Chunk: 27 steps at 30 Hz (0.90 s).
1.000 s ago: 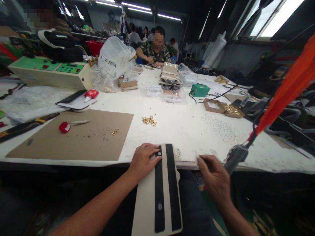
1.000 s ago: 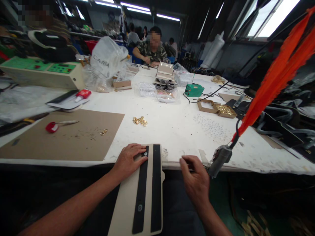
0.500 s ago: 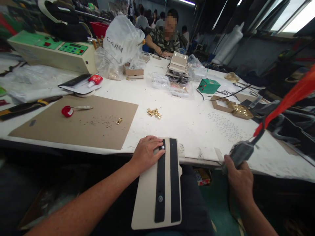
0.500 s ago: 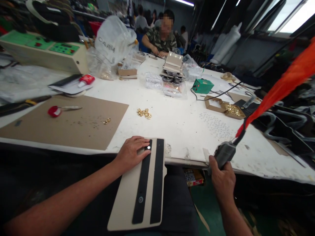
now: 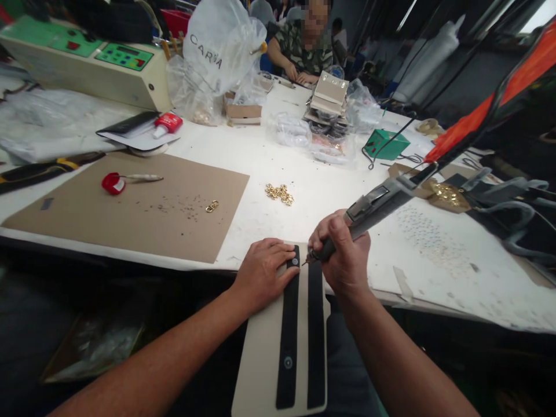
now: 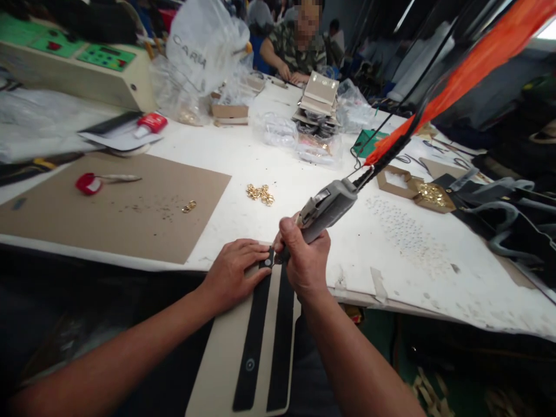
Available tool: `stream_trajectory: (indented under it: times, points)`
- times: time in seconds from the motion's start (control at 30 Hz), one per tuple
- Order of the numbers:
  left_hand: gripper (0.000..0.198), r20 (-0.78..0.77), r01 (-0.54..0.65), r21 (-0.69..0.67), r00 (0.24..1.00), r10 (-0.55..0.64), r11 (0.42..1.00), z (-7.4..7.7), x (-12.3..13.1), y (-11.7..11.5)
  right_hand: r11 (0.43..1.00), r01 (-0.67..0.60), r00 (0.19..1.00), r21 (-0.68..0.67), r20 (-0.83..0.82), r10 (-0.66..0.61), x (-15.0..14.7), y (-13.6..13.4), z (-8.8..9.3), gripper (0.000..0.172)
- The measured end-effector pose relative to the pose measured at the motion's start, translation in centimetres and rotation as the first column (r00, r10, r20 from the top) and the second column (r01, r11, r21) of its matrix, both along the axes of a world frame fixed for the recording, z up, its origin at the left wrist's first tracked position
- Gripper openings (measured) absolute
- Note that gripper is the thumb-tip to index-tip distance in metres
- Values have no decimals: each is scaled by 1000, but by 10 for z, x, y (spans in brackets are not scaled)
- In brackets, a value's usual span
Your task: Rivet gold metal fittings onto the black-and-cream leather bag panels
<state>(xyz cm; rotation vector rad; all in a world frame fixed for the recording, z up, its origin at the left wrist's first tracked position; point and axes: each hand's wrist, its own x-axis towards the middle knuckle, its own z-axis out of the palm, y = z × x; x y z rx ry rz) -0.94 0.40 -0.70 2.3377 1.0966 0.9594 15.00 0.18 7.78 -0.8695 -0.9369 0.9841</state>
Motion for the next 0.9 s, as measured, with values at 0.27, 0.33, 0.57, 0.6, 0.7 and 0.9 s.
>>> stream_trajectory:
  times: [0.27, 0.33, 0.57, 0.6, 0.7, 0.9]
  points:
    - [28, 10, 8, -3, 1000, -8, 1000, 0, -1, 0, 998, 67, 990, -24, 124, -63, -8, 8, -25, 42]
    - [28, 7, 11, 1, 1000, -11, 1000, 0, -1, 0, 997, 77, 988, -28, 137, -72, -8, 10, -28, 42]
    - [30, -2, 21, -9, 1000, -21, 1000, -2, -1, 2, 997, 81, 981, -8, 175, -78, -7, 12, -33, 41]
    - [30, 0, 18, -8, 1000, -18, 1000, -2, -1, 2, 997, 75, 979, -5, 192, -72, -7, 12, -33, 42]
    - [27, 1, 12, -10, 1000, -12, 1000, 0, -1, 2, 999, 48, 965, 3, 259, -47, -5, 12, -34, 40]
    - [26, -14, 34, -52, 999, -35, 998, 3, 0, 2, 999, -26, 931, 19, 365, 17, -1, 10, -37, 34]
